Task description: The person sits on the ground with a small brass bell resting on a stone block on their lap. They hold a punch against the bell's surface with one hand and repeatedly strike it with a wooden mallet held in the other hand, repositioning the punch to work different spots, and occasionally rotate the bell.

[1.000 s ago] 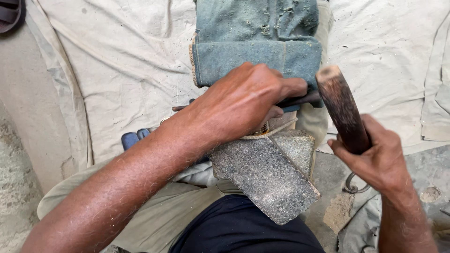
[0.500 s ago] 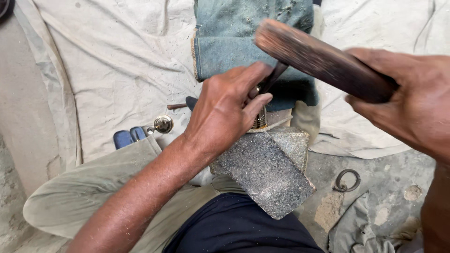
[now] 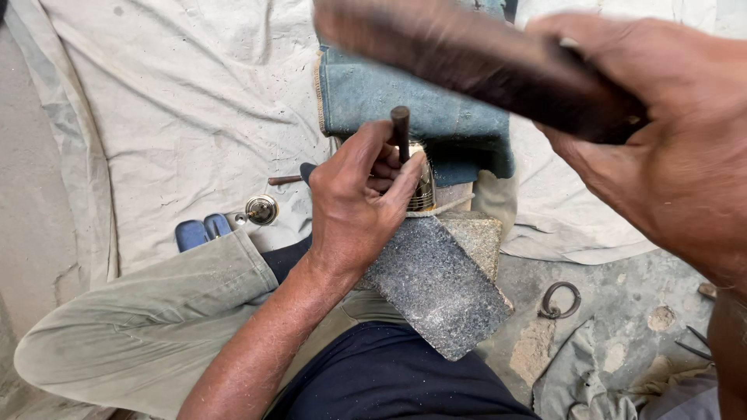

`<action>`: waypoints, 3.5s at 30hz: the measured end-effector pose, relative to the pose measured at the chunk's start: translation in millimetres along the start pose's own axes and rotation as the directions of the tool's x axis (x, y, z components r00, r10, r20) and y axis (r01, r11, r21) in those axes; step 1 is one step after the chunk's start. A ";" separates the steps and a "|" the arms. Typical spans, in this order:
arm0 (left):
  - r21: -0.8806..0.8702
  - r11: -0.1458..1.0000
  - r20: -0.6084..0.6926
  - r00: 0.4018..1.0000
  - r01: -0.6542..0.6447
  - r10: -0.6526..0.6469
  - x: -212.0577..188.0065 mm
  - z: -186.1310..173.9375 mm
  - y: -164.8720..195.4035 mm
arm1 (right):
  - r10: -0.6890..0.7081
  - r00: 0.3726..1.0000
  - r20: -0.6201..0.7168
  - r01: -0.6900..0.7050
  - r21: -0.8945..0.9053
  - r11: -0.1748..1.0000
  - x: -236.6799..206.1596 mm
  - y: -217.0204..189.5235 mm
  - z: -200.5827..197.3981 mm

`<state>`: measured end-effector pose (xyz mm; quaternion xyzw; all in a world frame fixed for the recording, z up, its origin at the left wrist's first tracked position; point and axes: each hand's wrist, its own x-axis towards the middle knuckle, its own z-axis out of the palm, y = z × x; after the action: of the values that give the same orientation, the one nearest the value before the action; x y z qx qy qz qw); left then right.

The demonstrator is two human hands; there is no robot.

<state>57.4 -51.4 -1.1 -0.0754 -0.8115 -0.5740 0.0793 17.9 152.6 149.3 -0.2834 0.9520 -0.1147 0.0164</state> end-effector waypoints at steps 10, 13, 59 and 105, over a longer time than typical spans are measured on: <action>-0.039 0.984 0.156 0.972 -0.172 0.176 15.1 -3.6 -7.2 | 0.269 0.959 -0.094 -0.236 0.265 0.935 -52.0 44.8 34.3; -0.025 0.947 0.326 0.893 -0.320 0.310 35.1 0.1 -3.6 | 0.490 0.864 -0.118 -0.171 0.846 0.505 -82.1 58.1 71.8; 0.032 0.837 0.814 0.500 -0.547 0.296 73.2 13.3 30.1 | 0.697 0.665 -0.269 -0.362 0.700 0.616 -179.6 22.8 212.9; 0.005 0.963 0.384 0.890 -0.269 0.247 26.0 -11.8 -1.8 | 0.558 0.824 0.099 -0.522 0.514 0.680 -112.4 75.4 77.6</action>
<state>32.2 -62.3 6.7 -0.2900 -0.8103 -0.5092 -0.0016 79.3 258.8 52.9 0.0295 0.9251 -0.3668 0.0938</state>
